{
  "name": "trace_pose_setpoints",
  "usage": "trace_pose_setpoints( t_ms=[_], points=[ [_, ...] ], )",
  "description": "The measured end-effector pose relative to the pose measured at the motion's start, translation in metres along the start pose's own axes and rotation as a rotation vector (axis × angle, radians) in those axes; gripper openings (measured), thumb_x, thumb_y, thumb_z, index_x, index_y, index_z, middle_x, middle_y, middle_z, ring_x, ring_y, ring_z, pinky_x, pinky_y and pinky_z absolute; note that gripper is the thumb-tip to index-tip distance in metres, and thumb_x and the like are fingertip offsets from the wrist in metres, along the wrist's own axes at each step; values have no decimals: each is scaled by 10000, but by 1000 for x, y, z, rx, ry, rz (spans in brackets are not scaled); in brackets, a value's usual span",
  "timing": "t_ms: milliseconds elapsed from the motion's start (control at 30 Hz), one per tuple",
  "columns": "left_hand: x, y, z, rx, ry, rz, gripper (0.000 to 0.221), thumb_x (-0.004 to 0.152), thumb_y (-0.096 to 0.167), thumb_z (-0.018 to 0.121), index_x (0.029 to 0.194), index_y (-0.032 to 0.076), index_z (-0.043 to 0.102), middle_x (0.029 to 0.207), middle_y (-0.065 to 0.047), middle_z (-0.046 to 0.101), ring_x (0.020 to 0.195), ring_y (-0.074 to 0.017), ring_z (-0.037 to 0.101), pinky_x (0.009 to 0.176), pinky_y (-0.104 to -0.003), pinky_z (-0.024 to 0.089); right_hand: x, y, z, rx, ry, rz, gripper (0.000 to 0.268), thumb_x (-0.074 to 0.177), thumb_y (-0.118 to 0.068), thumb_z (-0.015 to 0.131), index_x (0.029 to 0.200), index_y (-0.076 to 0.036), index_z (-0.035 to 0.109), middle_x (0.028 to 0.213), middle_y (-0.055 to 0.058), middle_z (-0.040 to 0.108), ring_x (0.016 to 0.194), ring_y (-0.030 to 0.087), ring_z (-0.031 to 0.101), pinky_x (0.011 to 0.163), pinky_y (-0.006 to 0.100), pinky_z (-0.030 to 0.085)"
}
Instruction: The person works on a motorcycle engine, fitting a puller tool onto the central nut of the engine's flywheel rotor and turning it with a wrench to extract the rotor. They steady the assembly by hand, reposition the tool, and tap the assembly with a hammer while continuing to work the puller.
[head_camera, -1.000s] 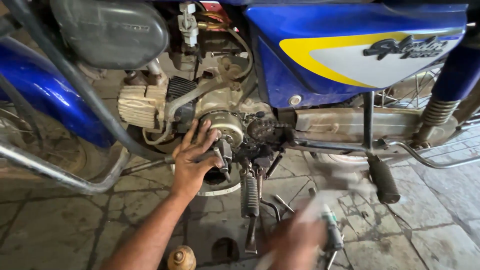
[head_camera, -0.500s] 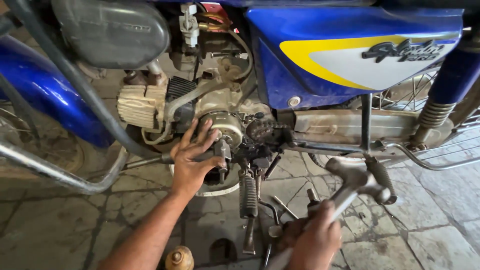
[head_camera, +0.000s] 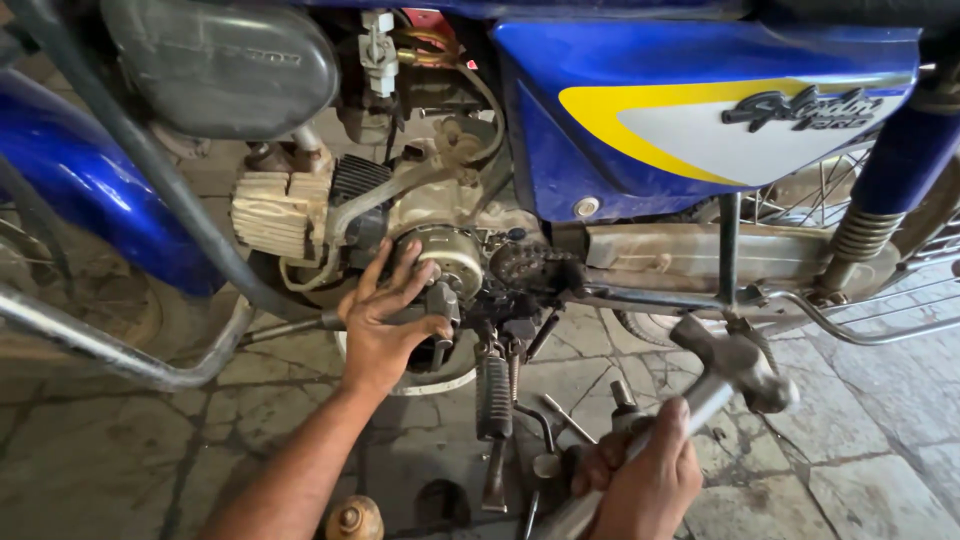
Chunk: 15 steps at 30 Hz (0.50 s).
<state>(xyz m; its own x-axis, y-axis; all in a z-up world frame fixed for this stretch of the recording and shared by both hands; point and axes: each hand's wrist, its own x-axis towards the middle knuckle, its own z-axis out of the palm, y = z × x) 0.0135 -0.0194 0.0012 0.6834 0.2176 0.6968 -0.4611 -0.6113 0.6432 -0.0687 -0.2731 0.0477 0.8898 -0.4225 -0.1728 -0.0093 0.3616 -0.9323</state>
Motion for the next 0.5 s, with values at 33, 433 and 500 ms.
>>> trace_pose_setpoints(
  t_ms=[33, 433, 500],
  points=[
    [0, -2, 0, 5, -4, -2, 704, 644, 467, 879, 1299, 262, 724, 1509, 8, 596, 1560, -218, 345, 1194, -478, 163, 2, 13, 1, 12, 102, 30, 465, 1053, -463, 452, 792, -78, 469, 510, 101, 423, 340, 227, 413, 300, 405, 336],
    [2, 1, -6, 72, -8, 21, 735, 618, 566, 865, 1267, 239, 753, 1481, 7, 622, 1539, -211, 349, 1167, -462, 176, -28, 131, 2, -281, -142, 309, 348, 896, -377, 742, 894, -29, 725, 541, 34, 531, 399, 143, 464, 362, 331, 342],
    [2, 4, -6, 51, 5, 26, 735, 627, 579, 854, 1273, 243, 749, 1480, 12, 621, 1539, -200, 353, 1163, -449, 193, -20, 98, -13, -209, -92, 264, 388, 905, -381, 717, 874, 4, 690, 528, 52, 501, 374, 162, 415, 343, 346, 289]
  ],
)
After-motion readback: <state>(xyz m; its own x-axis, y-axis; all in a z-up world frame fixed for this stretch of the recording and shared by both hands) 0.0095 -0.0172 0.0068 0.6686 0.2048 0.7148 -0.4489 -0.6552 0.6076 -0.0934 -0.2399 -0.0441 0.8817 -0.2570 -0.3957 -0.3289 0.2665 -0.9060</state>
